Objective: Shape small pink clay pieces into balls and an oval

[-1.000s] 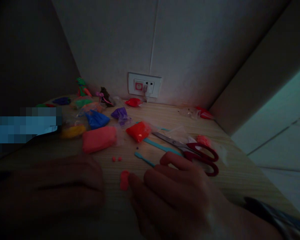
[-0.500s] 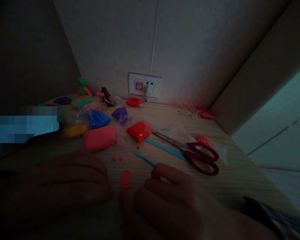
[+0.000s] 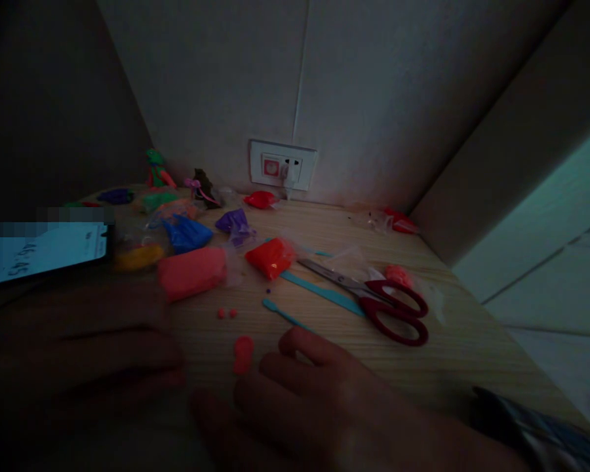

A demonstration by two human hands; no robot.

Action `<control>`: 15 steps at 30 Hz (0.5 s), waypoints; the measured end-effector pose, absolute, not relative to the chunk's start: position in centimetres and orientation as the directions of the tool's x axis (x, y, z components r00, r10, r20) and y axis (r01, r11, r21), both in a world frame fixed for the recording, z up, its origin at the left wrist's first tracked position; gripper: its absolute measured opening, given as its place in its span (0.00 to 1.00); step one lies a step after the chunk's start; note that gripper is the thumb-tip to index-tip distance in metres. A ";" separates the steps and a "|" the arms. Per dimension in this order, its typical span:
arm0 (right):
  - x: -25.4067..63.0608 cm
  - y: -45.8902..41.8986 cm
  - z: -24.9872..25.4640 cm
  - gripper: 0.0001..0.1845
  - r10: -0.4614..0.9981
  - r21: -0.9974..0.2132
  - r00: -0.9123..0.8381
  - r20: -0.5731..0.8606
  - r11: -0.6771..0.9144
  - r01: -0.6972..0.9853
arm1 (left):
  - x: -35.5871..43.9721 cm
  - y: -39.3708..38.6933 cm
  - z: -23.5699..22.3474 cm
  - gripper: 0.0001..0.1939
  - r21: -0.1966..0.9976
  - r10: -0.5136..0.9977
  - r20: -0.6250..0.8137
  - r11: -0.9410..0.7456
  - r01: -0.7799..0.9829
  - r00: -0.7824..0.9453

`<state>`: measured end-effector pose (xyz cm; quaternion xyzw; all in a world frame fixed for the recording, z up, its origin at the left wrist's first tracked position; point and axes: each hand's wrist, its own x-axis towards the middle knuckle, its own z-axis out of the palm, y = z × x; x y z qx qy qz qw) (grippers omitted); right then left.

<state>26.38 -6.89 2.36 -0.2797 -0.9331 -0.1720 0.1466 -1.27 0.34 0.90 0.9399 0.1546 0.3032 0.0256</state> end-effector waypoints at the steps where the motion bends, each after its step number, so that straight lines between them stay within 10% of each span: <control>1: 26.5 -7.0 2.1 0.16 0.459 0.232 -0.807 0.370 0.796 0.559 | -1.3 0.3 0.8 0.22 0.126 0.302 0.567 -0.951 0.282 0.766; 15: 26.6 -7.2 1.3 0.21 0.414 -0.023 -0.750 0.516 0.882 0.471 | -0.9 0.4 0.8 0.11 0.156 0.352 0.517 -0.935 0.319 0.780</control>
